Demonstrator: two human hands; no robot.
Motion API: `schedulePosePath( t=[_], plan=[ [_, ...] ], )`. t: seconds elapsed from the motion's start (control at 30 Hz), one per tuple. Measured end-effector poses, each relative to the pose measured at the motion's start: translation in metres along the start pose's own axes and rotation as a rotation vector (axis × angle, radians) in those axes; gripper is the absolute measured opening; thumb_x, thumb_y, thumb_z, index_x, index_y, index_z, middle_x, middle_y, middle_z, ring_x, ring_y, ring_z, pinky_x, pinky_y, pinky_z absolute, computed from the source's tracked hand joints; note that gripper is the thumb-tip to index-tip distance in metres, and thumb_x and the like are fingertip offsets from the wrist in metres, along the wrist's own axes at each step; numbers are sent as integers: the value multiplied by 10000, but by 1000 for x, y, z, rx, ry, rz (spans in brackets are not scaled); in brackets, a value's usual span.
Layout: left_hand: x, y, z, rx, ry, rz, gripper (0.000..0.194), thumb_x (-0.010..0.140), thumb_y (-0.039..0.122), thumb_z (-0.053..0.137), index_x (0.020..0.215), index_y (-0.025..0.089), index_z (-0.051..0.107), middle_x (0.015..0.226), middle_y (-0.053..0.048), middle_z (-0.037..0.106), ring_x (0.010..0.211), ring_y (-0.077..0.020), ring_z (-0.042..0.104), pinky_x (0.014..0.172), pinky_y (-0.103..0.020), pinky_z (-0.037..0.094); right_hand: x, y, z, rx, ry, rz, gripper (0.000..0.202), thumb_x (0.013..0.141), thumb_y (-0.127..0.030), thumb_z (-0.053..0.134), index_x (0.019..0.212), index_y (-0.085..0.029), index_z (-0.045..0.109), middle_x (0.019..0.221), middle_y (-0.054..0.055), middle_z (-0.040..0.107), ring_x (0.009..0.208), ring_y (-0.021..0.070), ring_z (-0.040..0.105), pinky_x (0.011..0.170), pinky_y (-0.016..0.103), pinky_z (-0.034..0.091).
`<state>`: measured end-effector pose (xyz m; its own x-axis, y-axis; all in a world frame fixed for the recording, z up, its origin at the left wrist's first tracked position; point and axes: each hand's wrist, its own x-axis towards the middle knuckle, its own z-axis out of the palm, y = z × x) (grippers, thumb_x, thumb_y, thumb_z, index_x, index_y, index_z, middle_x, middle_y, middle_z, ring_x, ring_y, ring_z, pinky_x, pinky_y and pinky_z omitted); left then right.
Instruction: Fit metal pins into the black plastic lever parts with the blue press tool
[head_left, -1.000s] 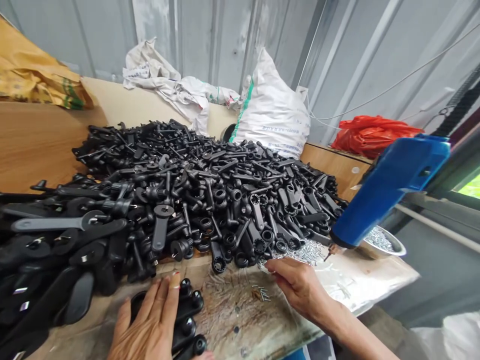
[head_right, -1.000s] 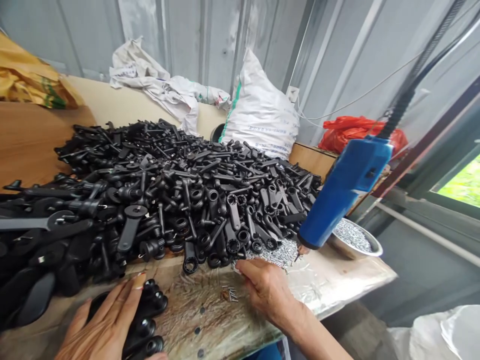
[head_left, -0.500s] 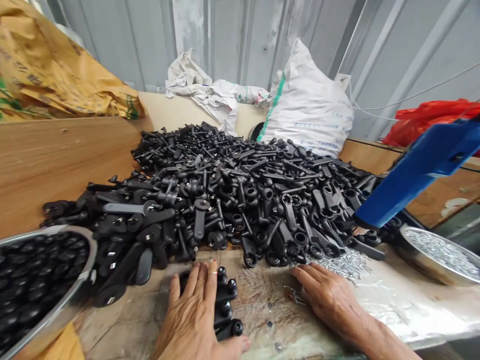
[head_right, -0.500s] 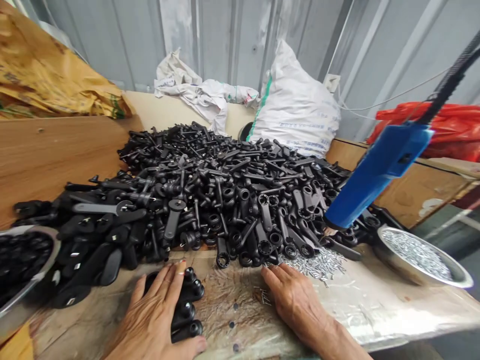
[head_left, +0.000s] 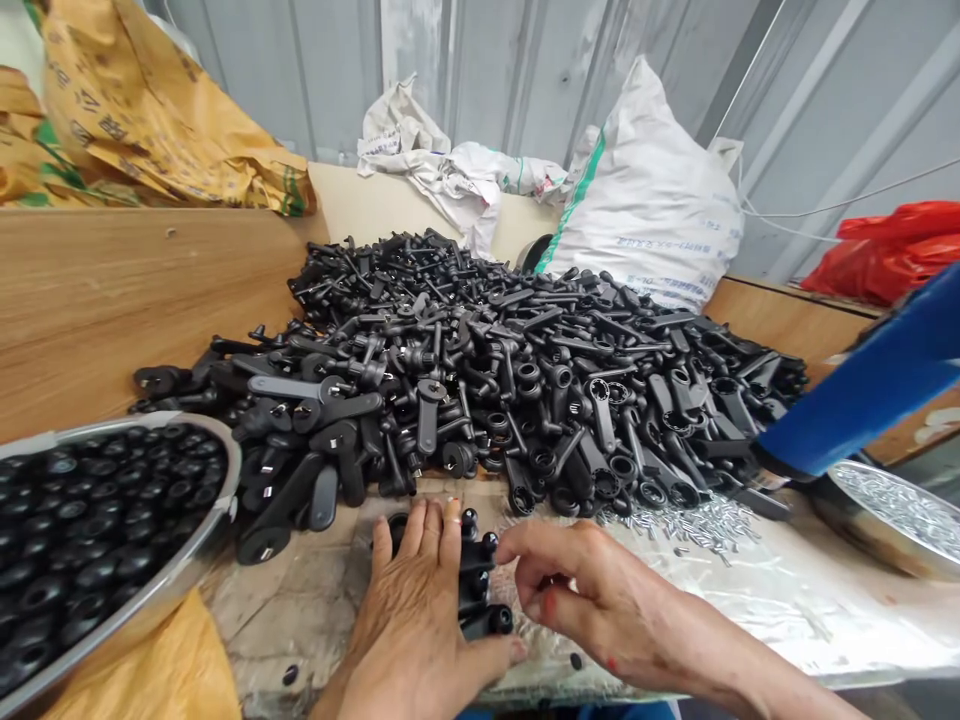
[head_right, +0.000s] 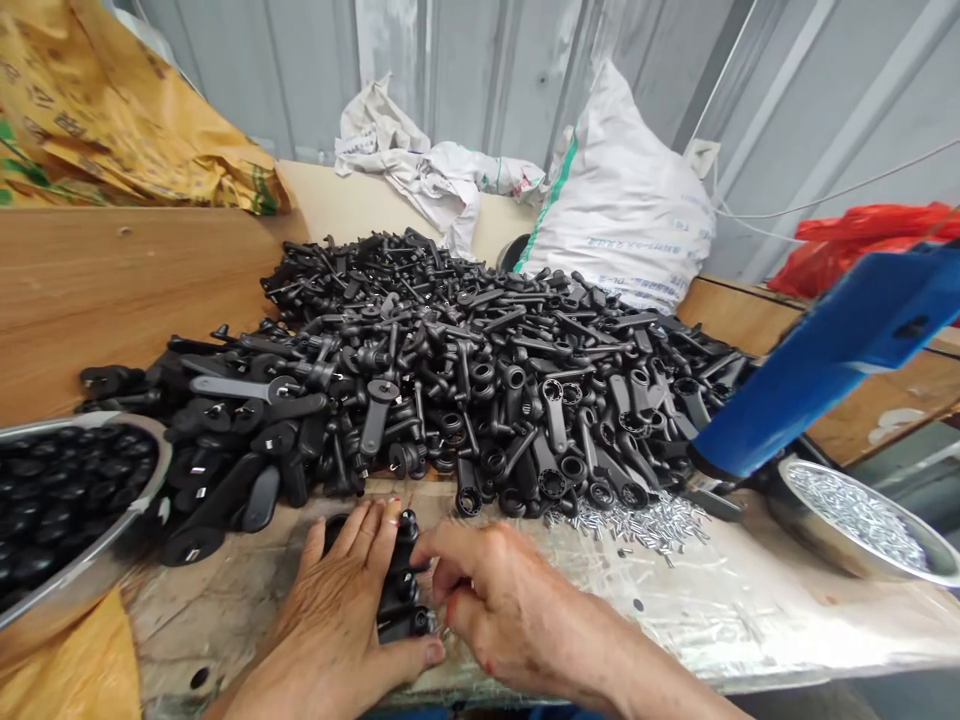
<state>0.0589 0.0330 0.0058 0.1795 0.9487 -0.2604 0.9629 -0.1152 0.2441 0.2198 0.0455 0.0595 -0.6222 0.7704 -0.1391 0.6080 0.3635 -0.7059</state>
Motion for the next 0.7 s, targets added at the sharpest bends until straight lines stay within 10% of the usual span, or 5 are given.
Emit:
schedulePosePath(
  t=[0.5,0.7],
  plan=[
    [3,-2,3,13,4,0,989,608,656,440,1336,105,62,1438,-74,54,1329,-261,13,1049,-529,-15,18,-17,3,-392,-30,71,157,717,-106,470,822,-191,549,668,9,628,619,156,572,537,221,361],
    [3,-2,1,48,-39,3,999,621,633,462,1316,77,7,1431,-95,13,1323,-291,-4,1046,-537,-11,-39,5,-19,-310,549,-139,253,797,-137,490,1012,-263,534,804,-19,631,666,124,582,591,223,431]
  ],
)
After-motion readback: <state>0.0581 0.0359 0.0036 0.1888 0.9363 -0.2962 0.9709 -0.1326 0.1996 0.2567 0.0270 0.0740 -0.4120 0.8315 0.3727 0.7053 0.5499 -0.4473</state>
